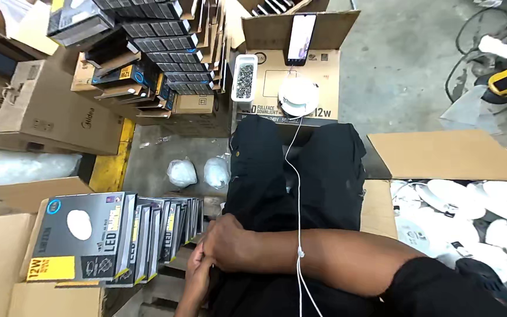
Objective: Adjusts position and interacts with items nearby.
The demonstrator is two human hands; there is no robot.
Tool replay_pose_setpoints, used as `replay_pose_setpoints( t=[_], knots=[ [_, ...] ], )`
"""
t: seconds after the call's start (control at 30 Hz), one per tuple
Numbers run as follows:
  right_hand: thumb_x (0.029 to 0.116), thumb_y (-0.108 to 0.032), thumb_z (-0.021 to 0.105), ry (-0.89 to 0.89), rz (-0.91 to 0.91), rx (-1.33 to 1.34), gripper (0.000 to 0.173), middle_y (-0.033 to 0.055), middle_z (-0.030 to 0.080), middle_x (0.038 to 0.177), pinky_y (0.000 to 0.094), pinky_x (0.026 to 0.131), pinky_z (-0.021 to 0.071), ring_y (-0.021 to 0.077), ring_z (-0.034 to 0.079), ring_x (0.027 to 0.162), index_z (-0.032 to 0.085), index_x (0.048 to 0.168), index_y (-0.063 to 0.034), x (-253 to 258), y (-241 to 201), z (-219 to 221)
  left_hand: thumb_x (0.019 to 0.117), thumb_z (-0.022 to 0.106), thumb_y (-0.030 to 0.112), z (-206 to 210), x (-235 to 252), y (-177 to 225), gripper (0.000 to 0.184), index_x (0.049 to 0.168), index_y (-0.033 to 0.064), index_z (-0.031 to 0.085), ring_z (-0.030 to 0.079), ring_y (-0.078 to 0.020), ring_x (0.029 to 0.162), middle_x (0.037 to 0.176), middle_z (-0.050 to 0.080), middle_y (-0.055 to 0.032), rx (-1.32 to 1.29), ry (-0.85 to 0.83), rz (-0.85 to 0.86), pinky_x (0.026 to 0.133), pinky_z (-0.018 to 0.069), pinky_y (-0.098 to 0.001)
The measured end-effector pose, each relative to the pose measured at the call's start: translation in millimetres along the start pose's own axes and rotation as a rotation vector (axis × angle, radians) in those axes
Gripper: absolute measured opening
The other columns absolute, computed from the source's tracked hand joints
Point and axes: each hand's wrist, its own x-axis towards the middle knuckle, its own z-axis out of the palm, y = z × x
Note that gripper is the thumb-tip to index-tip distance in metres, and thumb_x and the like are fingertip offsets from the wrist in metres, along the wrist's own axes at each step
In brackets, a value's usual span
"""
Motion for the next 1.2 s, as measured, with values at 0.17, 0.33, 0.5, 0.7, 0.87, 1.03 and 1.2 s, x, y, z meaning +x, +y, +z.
replay_pose_setpoints(
  t=[0.17, 0.33, 0.5, 0.7, 0.87, 1.03, 1.2],
  knots=[
    [0.0970, 0.000, 0.055, -0.169, -0.035, -0.145, 0.019, 0.0225, 0.067, 0.100, 0.0525, 0.070, 0.0530, 0.0382, 0.067, 0.093, 0.066, 0.111, 0.0075, 1, -26, -10, 0.0965, 0.045, 0.012, 11, -5, 2, 0.045, 0.138, -0.0049, 0.047, 0.061, -0.0058, 0.108, 0.122, 0.063, -0.0099, 0.107, 0.187, -0.146, 0.095, 0.0497, -0.0244],
    [0.0883, -0.006, 0.064, 0.493, -0.222, -0.149, 0.020, 0.0114, 0.062, 0.065, 0.0471, 0.053, 0.0485, 0.0291, 0.065, 0.062, 0.063, 0.068, -0.0030, -4, -1, 30, 0.1041, 0.046, 0.007, 27, 30, 11, 0.033, 0.136, -0.0018, 0.050, 0.066, -0.0091, 0.092, 0.106, 0.067, -0.0079, -0.099, 0.239, -0.207, 0.083, 0.0553, -0.0282],
    [0.0911, -0.010, 0.065, 0.401, -0.153, 0.064, 0.015, 0.0191, 0.066, 0.083, 0.0544, 0.054, 0.0506, 0.0386, 0.068, 0.077, 0.066, 0.082, 0.0015, -11, 5, 30, 0.0982, 0.043, 0.006, 18, 35, 18, 0.032, 0.128, -0.0029, 0.053, 0.068, -0.0100, 0.090, 0.102, 0.069, -0.0052, -0.253, 0.053, -0.210, 0.081, 0.0575, -0.0272],
    [0.0935, -0.019, 0.067, 0.383, -0.170, 0.139, 0.021, 0.0181, 0.067, 0.085, 0.0554, 0.056, 0.0490, 0.0381, 0.068, 0.079, 0.068, 0.082, -0.0011, -6, 6, 29, 0.0794, 0.070, -0.007, -32, -9, 25, 0.047, 0.124, 0.0022, 0.059, 0.071, -0.0075, 0.095, 0.104, 0.075, 0.0018, -0.050, -0.262, -0.143, 0.088, 0.0595, -0.0297],
    [0.0898, -0.012, 0.069, 0.380, -0.213, 0.040, 0.017, 0.0151, 0.065, 0.078, 0.0529, 0.054, 0.0485, 0.0349, 0.067, 0.074, 0.065, 0.077, -0.0017, -6, 1, 27, 0.0745, 0.071, -0.001, -9, -6, 21, 0.027, 0.101, 0.0018, 0.067, 0.068, 0.0013, 0.083, 0.088, 0.072, 0.0055, 0.214, -0.008, -0.022, 0.080, 0.0590, -0.0217],
    [0.0908, -0.016, 0.069, 0.404, -0.228, 0.084, 0.018, 0.0156, 0.066, 0.080, 0.0522, 0.052, 0.0476, 0.0350, 0.067, 0.072, 0.067, 0.079, -0.0031, -5, 4, 29, 0.0788, 0.072, -0.002, -31, -2, 13, 0.028, 0.101, 0.0155, 0.076, 0.072, -0.0037, 0.081, 0.090, 0.077, 0.0037, -0.182, -0.192, -0.184, 0.077, 0.0605, -0.0253],
    [0.0888, -0.016, 0.070, 0.415, -0.240, 0.060, 0.016, 0.0140, 0.066, 0.077, 0.0513, 0.051, 0.0471, 0.0335, 0.067, 0.071, 0.068, 0.078, -0.0042, -5, 4, 27, 0.0808, 0.073, 0.003, -40, 6, 8, 0.026, 0.103, 0.0161, 0.073, 0.071, -0.0034, 0.080, 0.090, 0.076, 0.0049, -0.130, -0.230, -0.232, 0.076, 0.0600, -0.0250]
  ],
)
